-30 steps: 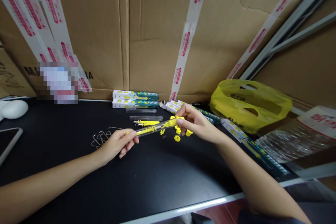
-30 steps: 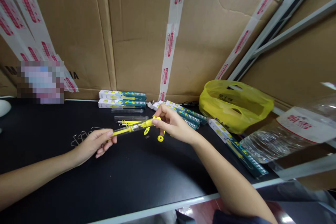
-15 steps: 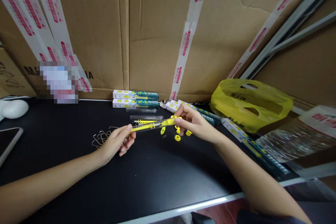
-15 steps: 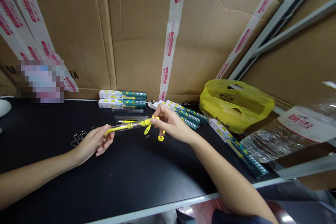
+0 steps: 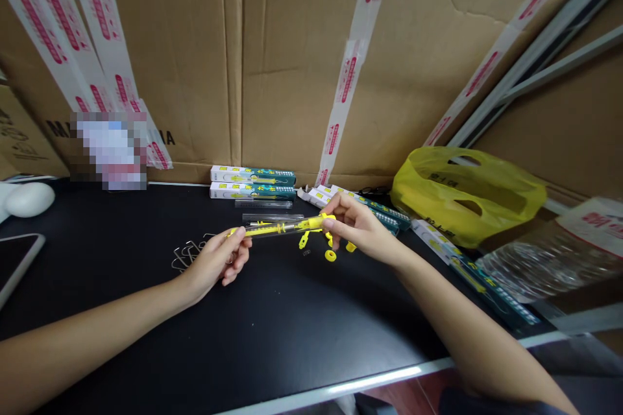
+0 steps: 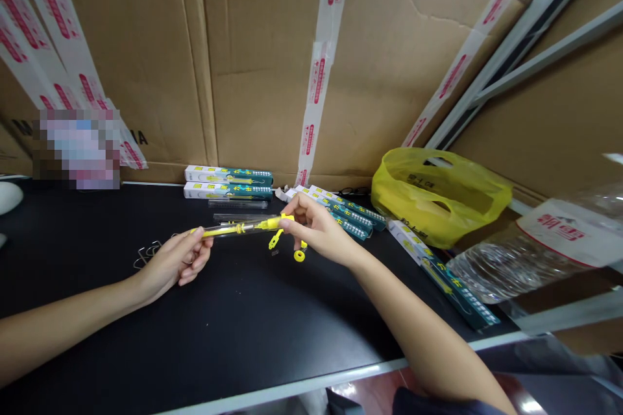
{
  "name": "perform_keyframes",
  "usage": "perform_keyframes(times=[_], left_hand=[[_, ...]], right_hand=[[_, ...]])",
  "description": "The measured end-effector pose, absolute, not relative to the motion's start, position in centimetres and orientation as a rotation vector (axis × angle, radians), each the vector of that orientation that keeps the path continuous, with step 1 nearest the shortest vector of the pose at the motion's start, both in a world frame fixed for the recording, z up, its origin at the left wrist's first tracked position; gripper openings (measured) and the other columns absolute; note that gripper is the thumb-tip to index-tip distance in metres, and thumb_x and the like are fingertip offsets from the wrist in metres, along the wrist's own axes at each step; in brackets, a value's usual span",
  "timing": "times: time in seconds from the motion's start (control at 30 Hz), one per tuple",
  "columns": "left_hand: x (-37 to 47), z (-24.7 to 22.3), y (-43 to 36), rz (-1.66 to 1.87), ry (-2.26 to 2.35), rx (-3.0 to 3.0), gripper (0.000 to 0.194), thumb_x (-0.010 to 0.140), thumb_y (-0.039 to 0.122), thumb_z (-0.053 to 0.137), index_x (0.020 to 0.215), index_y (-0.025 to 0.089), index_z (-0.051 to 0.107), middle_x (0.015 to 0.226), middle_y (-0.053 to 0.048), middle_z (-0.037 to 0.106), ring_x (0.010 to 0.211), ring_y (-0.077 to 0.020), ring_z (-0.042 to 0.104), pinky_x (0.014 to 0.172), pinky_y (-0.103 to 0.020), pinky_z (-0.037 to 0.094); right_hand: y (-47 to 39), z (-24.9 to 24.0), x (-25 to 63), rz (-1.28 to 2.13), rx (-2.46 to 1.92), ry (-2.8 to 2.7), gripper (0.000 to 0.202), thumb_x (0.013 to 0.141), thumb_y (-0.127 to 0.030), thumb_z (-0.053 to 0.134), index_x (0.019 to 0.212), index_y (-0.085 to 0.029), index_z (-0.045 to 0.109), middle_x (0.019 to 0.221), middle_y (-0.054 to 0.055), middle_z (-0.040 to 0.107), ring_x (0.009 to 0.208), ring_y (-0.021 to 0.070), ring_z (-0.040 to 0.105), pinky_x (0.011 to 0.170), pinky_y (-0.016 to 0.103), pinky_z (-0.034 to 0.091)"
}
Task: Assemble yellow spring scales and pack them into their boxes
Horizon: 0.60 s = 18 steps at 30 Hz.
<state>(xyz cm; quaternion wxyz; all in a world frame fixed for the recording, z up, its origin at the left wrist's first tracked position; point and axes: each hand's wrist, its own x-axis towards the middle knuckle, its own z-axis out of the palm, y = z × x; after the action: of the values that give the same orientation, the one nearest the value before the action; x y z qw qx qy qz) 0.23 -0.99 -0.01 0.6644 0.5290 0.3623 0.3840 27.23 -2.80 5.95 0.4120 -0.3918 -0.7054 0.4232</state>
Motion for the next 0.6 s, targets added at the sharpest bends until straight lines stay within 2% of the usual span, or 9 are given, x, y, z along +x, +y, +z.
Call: perform_keyframes(times=[0.2,0.43,0.6], left_hand=[[0.28,0.13,-1.05,0.867,0.830,1.193,0.036,0.086,0.052,0.051,0.079,0.017,0.047,0.050,0.007,0.042,0.036,-0.0033,0.028,0.031,-0.013,0.026],[0.41,0.27,-1.06,0.913,0.766,1.157,0.023,0.087,0.041,0.049,0.081,0.019,0.044,0.061,0.006,0.049,0.037,-0.0041,0.033,0.031,-0.015,0.028],[0.47,0.53,-1.34,0.980,0.818,1.146,0.027,0.084,0.043,0.056,0.088,0.018,0.048,0.064,0.007,0.048,0.037,-0.0022,0.032,0.031,-0.013,0.027]], right_hand=[[-2.89,6.04,27.30,1.130,-0.925,-1.786,0.026,0.083,-0.033,0.067,0.092,-0.020,0.046,0.084,0.000,0.054,0.067,0.0095,0.055,0.050,0.022,0.055],[-2.64,5.72,27.31,1.121,-0.953,-1.775,0.025,0.083,-0.032,0.066,0.089,-0.021,0.045,0.081,-0.001,0.055,0.063,0.0084,0.054,0.050,0.021,0.055],[-2.50,5.75,27.46,1.091,-0.977,-1.775,0.026,0.082,-0.034,0.067,0.089,-0.021,0.046,0.081,-0.001,0.053,0.065,0.0095,0.055,0.051,0.022,0.054]])
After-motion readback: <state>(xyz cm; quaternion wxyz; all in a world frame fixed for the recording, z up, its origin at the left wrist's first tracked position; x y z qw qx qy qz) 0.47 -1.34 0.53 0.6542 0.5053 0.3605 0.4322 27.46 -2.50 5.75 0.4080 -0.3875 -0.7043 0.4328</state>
